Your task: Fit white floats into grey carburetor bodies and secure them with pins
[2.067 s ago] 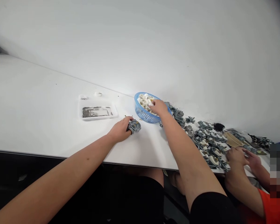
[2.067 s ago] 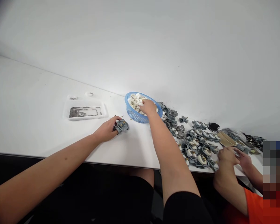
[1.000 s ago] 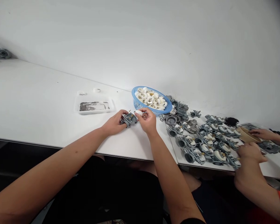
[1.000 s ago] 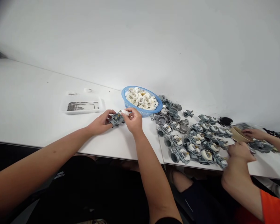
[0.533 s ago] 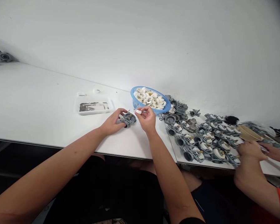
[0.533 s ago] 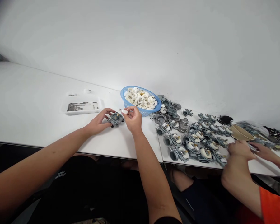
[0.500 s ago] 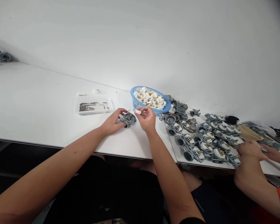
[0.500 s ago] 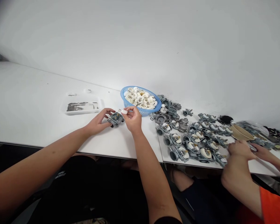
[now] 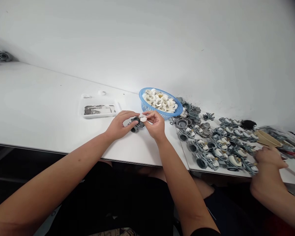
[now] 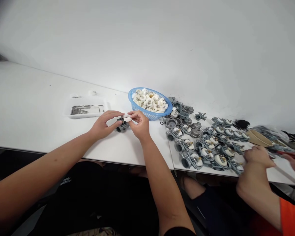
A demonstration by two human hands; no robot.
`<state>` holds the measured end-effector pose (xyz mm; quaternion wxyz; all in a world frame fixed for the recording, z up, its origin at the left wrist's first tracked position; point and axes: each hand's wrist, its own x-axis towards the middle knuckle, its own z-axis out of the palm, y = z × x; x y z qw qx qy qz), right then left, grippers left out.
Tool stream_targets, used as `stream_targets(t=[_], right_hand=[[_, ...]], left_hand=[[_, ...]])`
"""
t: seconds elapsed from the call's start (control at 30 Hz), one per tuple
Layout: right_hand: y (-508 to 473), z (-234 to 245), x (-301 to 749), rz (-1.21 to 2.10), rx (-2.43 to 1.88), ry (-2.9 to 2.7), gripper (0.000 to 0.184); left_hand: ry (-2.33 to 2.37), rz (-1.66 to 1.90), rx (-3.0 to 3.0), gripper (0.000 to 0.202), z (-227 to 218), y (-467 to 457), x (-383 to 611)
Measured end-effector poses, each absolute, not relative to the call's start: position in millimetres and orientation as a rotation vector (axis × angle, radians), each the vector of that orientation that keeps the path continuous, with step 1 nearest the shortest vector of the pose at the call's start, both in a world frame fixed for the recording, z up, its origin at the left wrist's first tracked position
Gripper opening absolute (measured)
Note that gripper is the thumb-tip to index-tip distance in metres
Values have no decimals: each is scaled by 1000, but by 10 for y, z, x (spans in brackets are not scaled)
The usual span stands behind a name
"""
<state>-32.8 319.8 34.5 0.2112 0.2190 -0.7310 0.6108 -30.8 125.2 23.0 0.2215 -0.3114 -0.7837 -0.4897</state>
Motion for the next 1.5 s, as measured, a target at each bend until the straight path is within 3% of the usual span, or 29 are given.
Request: stream_targets(t=[0.2, 0.37, 0.77, 1.2, 1.5], right_hand=[[3251, 378, -361, 1434, 602, -2094, 19], [3290, 421, -343, 1438, 601, -2263, 16], [3339, 488, -292, 1637, 792, -2430, 43], [3384, 509, -242, 1555, 750, -2500, 50], [3379, 486, -279, 1497, 707, -2471, 50]], left_hand=[[-2217, -1403, -806, 33, 212, 1252, -321], [-2207, -1373, -838, 27, 222, 1251, -327], [-2413, -1363, -781, 53, 203, 1247, -335], [-2565, -1395, -936, 84, 110, 1217, -399], [-2508, -1475, -963, 74, 116, 1236, -417]])
